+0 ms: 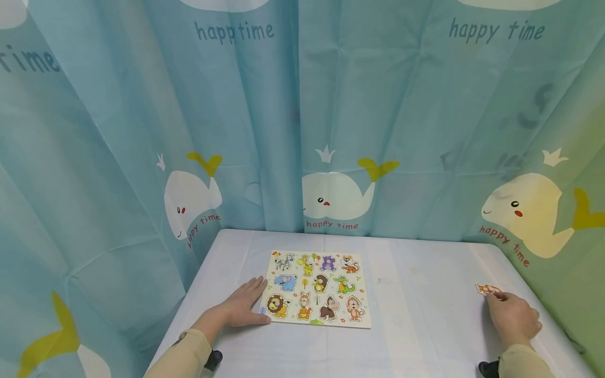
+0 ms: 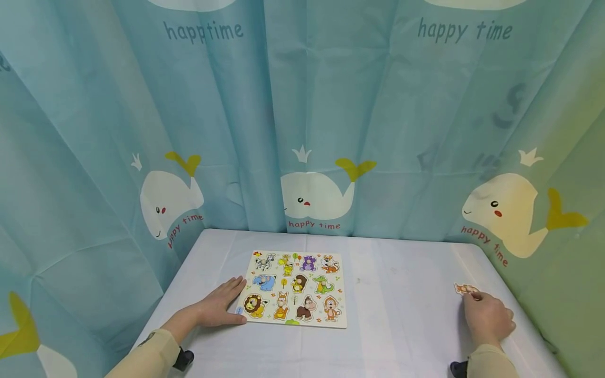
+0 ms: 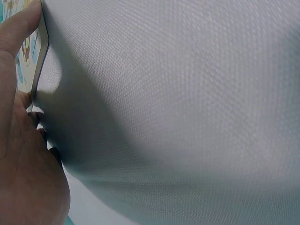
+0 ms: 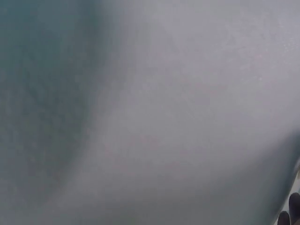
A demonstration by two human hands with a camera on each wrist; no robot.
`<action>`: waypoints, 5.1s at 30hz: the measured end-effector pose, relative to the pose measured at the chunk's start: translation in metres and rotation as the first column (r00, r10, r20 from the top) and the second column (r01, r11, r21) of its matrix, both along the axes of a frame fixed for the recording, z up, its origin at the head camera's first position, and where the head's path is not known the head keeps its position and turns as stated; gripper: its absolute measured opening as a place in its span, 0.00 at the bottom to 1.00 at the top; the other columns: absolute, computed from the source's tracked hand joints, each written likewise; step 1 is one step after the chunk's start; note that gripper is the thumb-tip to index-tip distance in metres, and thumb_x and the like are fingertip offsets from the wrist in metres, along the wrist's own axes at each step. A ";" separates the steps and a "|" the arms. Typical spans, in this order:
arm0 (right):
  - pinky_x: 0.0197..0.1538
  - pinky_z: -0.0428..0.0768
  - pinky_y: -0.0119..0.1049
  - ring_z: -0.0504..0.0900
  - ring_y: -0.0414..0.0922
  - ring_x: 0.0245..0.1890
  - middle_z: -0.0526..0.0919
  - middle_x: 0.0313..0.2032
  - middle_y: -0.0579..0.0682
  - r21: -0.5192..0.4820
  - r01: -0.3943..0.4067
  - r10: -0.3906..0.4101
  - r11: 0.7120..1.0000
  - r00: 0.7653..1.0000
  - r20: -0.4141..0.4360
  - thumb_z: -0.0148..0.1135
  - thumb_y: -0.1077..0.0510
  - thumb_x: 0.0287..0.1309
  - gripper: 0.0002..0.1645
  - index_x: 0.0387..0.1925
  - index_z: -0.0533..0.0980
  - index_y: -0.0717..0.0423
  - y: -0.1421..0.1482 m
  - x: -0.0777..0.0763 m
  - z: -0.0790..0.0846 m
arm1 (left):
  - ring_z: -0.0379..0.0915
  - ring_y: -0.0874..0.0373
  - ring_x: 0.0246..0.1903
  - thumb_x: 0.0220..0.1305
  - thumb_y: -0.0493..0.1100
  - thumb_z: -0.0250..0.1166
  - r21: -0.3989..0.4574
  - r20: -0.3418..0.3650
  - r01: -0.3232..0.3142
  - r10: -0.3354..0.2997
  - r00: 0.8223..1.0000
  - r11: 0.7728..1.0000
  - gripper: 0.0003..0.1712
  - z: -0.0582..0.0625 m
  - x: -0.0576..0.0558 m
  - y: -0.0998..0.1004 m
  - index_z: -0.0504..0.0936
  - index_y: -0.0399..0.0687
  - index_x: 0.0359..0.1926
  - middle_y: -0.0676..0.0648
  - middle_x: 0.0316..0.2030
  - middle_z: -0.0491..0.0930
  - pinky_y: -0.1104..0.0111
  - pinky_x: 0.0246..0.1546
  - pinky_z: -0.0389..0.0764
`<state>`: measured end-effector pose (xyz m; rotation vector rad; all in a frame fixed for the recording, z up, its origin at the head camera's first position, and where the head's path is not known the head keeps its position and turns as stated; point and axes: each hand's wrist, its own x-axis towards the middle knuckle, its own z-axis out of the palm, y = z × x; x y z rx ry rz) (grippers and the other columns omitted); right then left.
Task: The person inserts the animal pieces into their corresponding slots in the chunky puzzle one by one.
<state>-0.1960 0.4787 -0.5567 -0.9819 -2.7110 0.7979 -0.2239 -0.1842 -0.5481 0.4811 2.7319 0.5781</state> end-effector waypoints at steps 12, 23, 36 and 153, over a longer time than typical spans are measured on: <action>0.52 0.64 0.68 0.65 0.74 0.52 0.73 0.51 0.77 -0.035 0.049 -0.050 0.998 0.999 -0.020 0.52 0.49 0.69 0.28 0.52 0.75 0.73 0.002 -0.009 -0.001 | 0.43 0.43 0.79 0.53 0.73 0.70 -0.001 0.012 0.002 -0.002 1.000 1.000 0.64 0.000 0.000 0.000 0.56 0.44 0.80 0.43 0.80 0.50 0.46 0.76 0.53; 0.53 0.64 0.68 0.66 0.74 0.53 0.73 0.52 0.77 -0.059 0.093 -0.093 0.994 0.996 -0.001 0.49 0.52 0.69 0.27 0.55 0.74 0.73 -0.003 -0.017 0.002 | 0.42 0.43 0.79 0.53 0.74 0.69 -0.010 0.012 0.003 -0.003 1.000 1.000 0.65 0.002 -0.001 0.001 0.56 0.44 0.80 0.43 0.80 0.50 0.46 0.76 0.53; 0.53 0.66 0.66 0.67 0.74 0.53 0.74 0.52 0.75 -0.048 0.108 -0.105 0.993 0.992 0.064 0.46 0.52 0.71 0.27 0.55 0.73 0.72 0.000 -0.022 -0.001 | 0.42 0.41 0.79 0.55 0.72 0.70 0.015 0.014 0.020 -0.020 1.000 1.000 0.64 0.003 0.000 0.000 0.55 0.42 0.80 0.41 0.80 0.50 0.45 0.76 0.52; 0.38 0.71 0.45 0.77 0.47 0.34 0.84 0.29 0.44 0.276 -0.586 0.648 0.762 0.688 -0.328 0.76 0.57 0.57 0.06 0.36 0.89 0.54 -0.189 -0.049 0.024 | 0.43 0.43 0.79 0.55 0.71 0.71 0.000 0.016 0.003 -0.003 1.000 1.000 0.63 0.005 0.002 0.002 0.56 0.43 0.80 0.42 0.80 0.51 0.47 0.77 0.52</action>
